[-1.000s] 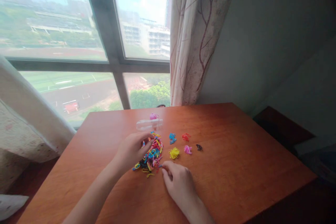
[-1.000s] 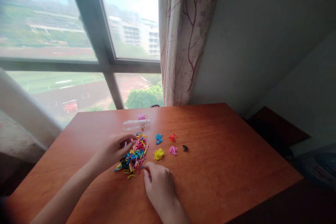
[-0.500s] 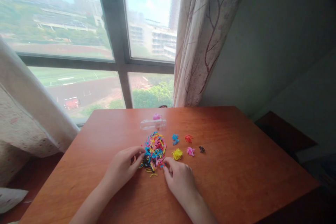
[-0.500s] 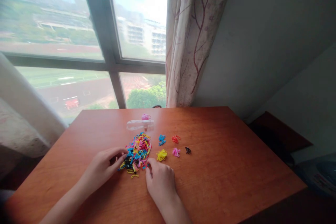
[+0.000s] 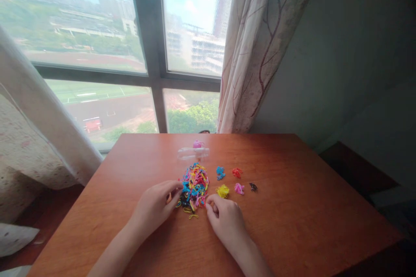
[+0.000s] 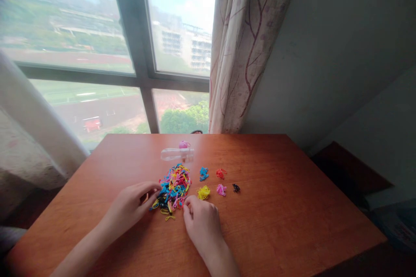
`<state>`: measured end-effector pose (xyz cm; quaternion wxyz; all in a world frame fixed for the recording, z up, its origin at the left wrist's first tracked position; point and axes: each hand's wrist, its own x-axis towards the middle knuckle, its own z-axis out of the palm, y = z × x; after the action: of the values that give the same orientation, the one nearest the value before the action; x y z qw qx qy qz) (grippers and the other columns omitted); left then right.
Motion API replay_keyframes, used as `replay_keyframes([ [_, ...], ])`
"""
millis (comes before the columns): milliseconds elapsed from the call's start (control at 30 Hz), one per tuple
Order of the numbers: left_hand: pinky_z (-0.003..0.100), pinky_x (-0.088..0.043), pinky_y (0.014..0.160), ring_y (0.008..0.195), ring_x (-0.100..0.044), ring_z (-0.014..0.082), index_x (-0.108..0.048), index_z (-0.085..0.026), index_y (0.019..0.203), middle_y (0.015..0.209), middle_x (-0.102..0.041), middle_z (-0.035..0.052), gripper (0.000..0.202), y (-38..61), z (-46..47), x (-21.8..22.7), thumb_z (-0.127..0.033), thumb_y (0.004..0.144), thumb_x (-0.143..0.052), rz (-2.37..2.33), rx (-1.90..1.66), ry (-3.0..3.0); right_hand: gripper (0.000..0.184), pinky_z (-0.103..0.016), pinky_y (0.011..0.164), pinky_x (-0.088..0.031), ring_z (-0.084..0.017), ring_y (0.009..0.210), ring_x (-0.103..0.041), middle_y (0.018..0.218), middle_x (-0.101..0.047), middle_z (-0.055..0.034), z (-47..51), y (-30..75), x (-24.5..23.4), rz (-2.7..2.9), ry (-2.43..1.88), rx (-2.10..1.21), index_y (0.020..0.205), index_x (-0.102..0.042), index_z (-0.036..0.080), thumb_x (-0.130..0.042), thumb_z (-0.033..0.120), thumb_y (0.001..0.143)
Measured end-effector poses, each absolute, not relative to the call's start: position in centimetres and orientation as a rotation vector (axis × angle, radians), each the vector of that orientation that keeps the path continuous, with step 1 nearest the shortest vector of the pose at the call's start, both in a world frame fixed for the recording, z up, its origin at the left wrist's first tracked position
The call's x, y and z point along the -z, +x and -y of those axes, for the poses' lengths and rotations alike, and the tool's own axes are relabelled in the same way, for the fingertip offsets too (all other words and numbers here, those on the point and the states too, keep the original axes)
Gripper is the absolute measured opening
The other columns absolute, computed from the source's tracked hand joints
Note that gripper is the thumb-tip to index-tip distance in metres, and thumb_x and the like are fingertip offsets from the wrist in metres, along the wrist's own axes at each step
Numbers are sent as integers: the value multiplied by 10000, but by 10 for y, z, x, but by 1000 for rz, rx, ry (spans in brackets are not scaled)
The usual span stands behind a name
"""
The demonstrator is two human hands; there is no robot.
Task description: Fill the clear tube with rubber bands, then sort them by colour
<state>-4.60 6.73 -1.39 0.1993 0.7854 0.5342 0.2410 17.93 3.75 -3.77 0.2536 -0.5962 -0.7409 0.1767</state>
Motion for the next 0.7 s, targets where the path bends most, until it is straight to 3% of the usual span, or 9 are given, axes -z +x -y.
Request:
replay_keyframes([
  [367,216,-417,611,637,-593,143,-662,-215,919,748,-679,7,192,-46,-66,18,-265,921,-476,-1475,-679,2242,153,-205,504,-294,-104,474,-475,508,-499,57,-47,181,28,1900,-1443,-685,795,-689,201,-553,219,861],
  [533,221,-407,620,658,-597,145,-655,-217,922,758,-675,6,198,-46,-65,20,-258,935,-462,-1471,-663,2251,161,-231,517,-264,-117,488,-481,499,-495,53,-80,202,23,1873,-1617,-447,760,-679,209,-555,228,862],
  [700,228,-403,626,661,-597,150,-651,-212,910,759,-669,9,204,-46,-64,18,-259,938,-454,-1484,-638,2258,159,-255,521,-218,-133,556,-532,573,-603,20,-110,217,21,1919,-1820,-248,770,-694,224,-570,205,868],
])
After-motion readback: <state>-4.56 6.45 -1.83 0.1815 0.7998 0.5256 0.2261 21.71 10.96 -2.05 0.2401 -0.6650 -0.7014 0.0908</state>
